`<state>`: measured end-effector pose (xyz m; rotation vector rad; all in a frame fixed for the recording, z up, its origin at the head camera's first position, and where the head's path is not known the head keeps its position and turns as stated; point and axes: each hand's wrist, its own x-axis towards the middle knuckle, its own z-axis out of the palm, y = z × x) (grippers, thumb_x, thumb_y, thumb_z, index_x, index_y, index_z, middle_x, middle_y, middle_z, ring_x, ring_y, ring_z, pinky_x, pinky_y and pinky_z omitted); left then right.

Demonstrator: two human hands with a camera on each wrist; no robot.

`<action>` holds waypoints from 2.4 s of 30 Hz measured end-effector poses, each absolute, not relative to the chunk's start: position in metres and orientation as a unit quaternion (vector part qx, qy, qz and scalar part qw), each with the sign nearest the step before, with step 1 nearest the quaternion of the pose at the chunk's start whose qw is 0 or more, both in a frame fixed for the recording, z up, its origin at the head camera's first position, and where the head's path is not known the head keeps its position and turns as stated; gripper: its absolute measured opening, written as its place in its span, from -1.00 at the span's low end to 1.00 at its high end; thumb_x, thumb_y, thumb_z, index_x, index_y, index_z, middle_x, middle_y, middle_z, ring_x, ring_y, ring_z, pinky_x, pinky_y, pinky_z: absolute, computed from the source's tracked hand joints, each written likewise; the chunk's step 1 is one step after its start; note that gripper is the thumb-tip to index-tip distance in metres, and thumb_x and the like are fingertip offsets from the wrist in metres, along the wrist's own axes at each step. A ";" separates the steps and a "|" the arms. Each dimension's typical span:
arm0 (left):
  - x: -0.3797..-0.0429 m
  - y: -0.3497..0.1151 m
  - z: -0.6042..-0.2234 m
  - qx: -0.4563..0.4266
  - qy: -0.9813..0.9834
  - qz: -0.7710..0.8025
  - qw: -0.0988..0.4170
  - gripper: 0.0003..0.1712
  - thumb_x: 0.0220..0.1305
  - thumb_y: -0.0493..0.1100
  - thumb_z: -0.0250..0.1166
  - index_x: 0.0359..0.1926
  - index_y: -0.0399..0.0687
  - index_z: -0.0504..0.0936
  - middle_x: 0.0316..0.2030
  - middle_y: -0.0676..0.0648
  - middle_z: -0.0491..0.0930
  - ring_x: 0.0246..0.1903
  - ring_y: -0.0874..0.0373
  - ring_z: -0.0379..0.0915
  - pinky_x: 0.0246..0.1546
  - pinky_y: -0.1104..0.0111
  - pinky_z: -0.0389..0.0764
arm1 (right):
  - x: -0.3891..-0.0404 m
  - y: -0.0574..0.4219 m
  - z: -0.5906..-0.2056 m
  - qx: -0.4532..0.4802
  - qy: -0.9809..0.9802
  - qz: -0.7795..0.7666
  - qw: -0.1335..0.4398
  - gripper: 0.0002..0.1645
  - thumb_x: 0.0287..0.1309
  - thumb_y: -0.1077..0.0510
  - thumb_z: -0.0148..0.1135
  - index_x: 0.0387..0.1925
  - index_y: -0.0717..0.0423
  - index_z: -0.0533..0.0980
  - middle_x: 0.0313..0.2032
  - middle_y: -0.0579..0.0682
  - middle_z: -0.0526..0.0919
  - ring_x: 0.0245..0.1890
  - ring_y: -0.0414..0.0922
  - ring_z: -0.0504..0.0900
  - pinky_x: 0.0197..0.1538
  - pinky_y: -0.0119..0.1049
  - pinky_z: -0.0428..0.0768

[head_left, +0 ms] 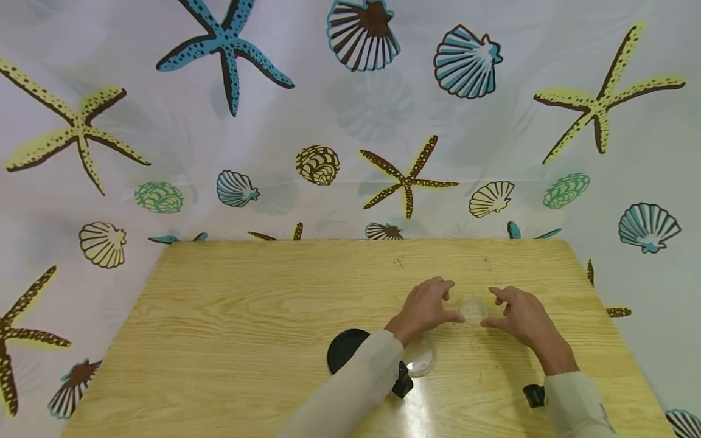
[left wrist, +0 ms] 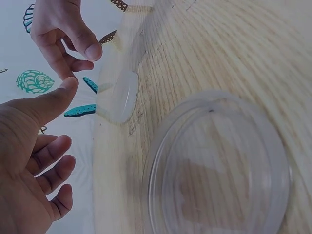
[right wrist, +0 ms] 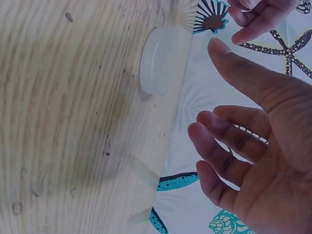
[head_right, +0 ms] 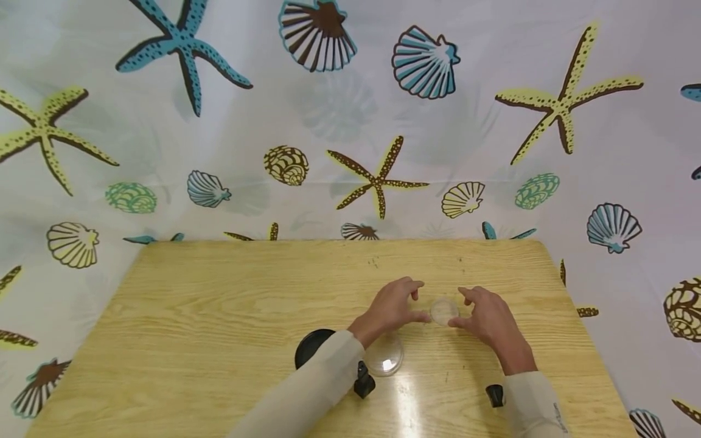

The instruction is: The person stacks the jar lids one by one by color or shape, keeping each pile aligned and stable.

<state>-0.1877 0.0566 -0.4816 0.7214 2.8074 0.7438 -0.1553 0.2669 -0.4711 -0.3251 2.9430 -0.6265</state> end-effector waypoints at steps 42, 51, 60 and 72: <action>-0.199 0.067 -0.509 0.205 0.935 0.262 0.120 -0.56 0.01 0.03 0.47 -0.16 -0.09 0.59 -0.46 0.09 0.38 -0.48 0.26 0.26 -0.47 0.46 0.26 | -0.167 0.273 -0.493 -0.078 0.960 -0.250 0.098 -0.14 -0.11 -0.03 0.49 0.16 0.38 0.42 -0.15 0.21 0.61 -0.34 -0.09 0.53 -0.28 -0.17 0.52; -0.199 0.075 -0.513 0.210 0.935 0.258 0.121 -0.65 -0.01 -0.01 0.49 -0.39 -0.14 0.57 -0.53 0.10 0.32 -0.55 0.26 0.21 -0.54 0.48 0.20 | -0.171 0.271 -0.496 -0.080 0.962 -0.243 0.098 -0.19 -0.11 0.01 0.49 0.14 0.39 0.45 -0.20 0.16 0.63 -0.37 -0.11 0.56 -0.28 -0.17 0.55; -0.199 0.078 -0.517 0.203 0.936 0.262 0.116 -0.68 0.01 -0.02 0.47 -0.35 -0.10 0.58 -0.51 0.11 0.35 -0.52 0.27 0.25 -0.51 0.48 0.25 | -0.170 0.270 -0.498 -0.080 0.964 -0.234 0.096 -0.20 -0.12 0.02 0.50 0.12 0.38 0.47 -0.24 0.11 0.63 -0.39 -0.14 0.54 -0.30 -0.21 0.53; -0.196 0.087 -0.519 0.208 0.942 0.245 0.100 -0.67 0.01 0.00 0.46 -0.28 -0.08 0.61 -0.47 0.10 0.45 -0.51 0.29 0.29 -0.49 0.48 0.29 | -0.169 0.272 -0.500 -0.079 0.963 -0.239 0.093 -0.19 -0.13 0.03 0.51 0.12 0.39 0.46 -0.35 0.00 0.61 -0.47 -0.21 0.46 -0.37 -0.32 0.43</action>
